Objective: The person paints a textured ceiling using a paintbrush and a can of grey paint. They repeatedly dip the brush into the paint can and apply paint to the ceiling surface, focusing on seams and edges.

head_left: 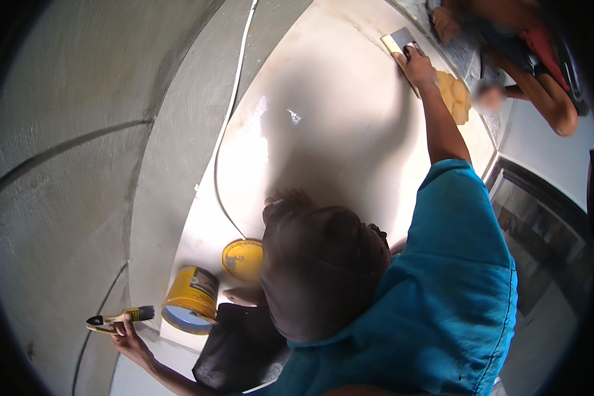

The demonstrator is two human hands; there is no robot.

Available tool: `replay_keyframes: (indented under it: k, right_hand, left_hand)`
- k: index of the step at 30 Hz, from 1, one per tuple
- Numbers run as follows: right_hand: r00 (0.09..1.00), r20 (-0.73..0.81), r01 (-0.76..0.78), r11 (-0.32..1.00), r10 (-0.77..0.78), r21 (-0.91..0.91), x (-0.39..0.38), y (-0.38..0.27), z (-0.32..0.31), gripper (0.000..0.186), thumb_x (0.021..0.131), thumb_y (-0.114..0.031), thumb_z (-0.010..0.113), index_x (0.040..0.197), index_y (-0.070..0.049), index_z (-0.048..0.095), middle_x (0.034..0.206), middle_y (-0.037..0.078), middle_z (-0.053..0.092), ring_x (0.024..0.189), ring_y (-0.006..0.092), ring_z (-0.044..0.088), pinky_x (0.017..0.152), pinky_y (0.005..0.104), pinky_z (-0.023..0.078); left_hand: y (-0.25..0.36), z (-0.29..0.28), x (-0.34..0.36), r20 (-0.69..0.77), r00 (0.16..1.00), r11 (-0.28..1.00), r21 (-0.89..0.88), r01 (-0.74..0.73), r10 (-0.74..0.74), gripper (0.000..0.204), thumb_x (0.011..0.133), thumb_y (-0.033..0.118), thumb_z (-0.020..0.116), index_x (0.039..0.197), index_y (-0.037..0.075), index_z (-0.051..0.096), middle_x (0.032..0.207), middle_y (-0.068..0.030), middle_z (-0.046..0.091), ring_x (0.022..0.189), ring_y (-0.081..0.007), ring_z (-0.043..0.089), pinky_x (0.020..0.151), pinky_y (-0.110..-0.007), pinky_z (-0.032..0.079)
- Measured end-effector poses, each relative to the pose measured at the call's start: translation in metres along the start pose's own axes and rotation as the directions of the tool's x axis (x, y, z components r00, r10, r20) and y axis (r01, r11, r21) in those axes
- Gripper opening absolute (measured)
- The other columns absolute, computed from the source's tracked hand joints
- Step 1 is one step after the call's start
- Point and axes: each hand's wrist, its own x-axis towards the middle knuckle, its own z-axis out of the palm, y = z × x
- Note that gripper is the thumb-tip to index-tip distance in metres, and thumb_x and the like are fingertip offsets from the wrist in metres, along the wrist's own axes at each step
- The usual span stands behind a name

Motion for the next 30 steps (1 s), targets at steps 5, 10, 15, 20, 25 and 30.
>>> replay_keyframes:
  k: [5, 10, 15, 20, 25, 30]
  right_hand:
    - [0.798, -0.479, 0.553, 0.76, -0.365, 0.342, -0.059, -0.127, -0.021, 0.021, 0.092, -0.027, 0.068, 0.105, -0.012, 0.073, 0.099, 0.012, 0.068, 0.096, 0.032, 0.064, 0.084, 0.0404, 0.052]
    - [0.629, -0.227, 0.335, -0.004, -0.743, 0.942, -0.197, -0.293, -0.043, 0.022, 0.087, -0.018, 0.077, 0.103, -0.005, 0.07, 0.093, 0.01, 0.068, 0.086, 0.021, 0.067, 0.071, 0.0323, 0.052]
    - [0.092, -0.239, -0.004, -0.24, -0.967, 0.971, -0.269, -0.368, -0.154, 0.044, 0.083, -0.04, 0.077, 0.111, -0.007, 0.067, 0.1, 0.01, 0.064, 0.093, 0.0252, 0.066, 0.082, 0.0382, 0.051]
    - [-0.148, -0.359, -0.089, -0.349, -0.922, 0.933, -0.301, -0.4, -0.197, 0.047, 0.082, -0.041, 0.079, 0.108, -0.003, 0.068, 0.102, 0.013, 0.065, 0.096, 0.0291, 0.065, 0.084, 0.0388, 0.051]
    - [-0.166, -0.31, -0.094, -0.298, -0.936, 0.95, -0.333, -0.396, -0.202, 0.036, 0.084, -0.034, 0.078, 0.092, -0.001, 0.068, 0.097, 0.014, 0.065, 0.089, 0.0295, 0.065, 0.08, 0.0384, 0.05]
    - [-0.074, -0.342, -0.093, -0.335, -0.937, 0.938, -0.348, -0.399, -0.193, 0.035, 0.086, -0.034, 0.076, 0.083, -0.001, 0.066, 0.089, 0.012, 0.065, 0.079, 0.0257, 0.064, 0.073, 0.0377, 0.049]
  left_hand:
    - [0.038, 0.012, -0.014, 0.04, 0.996, 0.996, -0.038, 0.077, -0.076, 0.047, 0.092, 0.012, 0.075, 0.076, 0.015, 0.031, 0.077, 0.0039, 0.041, 0.078, -0.0106, 0.042, 0.087, -0.026, 0.039]
    - [0.063, 0.03, -0.039, 0.124, 0.984, 0.984, -0.104, 0.143, -0.13, 0.044, 0.089, -0.001, 0.074, 0.077, 0.012, 0.033, 0.097, -0.0096, 0.066, 0.1, -0.0156, 0.063, 0.096, -0.031, 0.045]
    - [0.088, 0.04, -0.06, 0.11, 0.991, 0.996, 0.058, 0.073, -0.079, 0.027, 0.081, -0.003, 0.08, 0.086, 0.007, 0.056, 0.091, -0.0008, 0.064, 0.084, -0.009, 0.053, 0.083, -0.024, 0.043]
    - [0.122, 0.063, -0.062, 0.203, 0.975, 0.996, 0.016, 0.092, -0.094, 0.031, 0.075, 0.001, 0.087, 0.084, 0.004, 0.058, 0.079, 0.0014, 0.06, 0.075, -0.0073, 0.052, 0.068, -0.024, 0.044]
    - [0.119, 0.065, -0.063, 0.239, 0.969, 0.998, 0.026, -0.065, 0.057, 0.026, 0.076, 0.006, 0.087, 0.085, 0.002, 0.062, 0.077, 0.001, 0.06, 0.073, -0.0065, 0.051, 0.062, -0.024, 0.045]
    - [0.106, 0.059, -0.079, 0.192, 0.981, 0.999, 0.025, -0.042, 0.037, 0.026, 0.074, 0.003, 0.087, 0.087, 0.003, 0.064, 0.082, 0.0014, 0.061, 0.073, -0.0071, 0.049, 0.068, -0.024, 0.044]
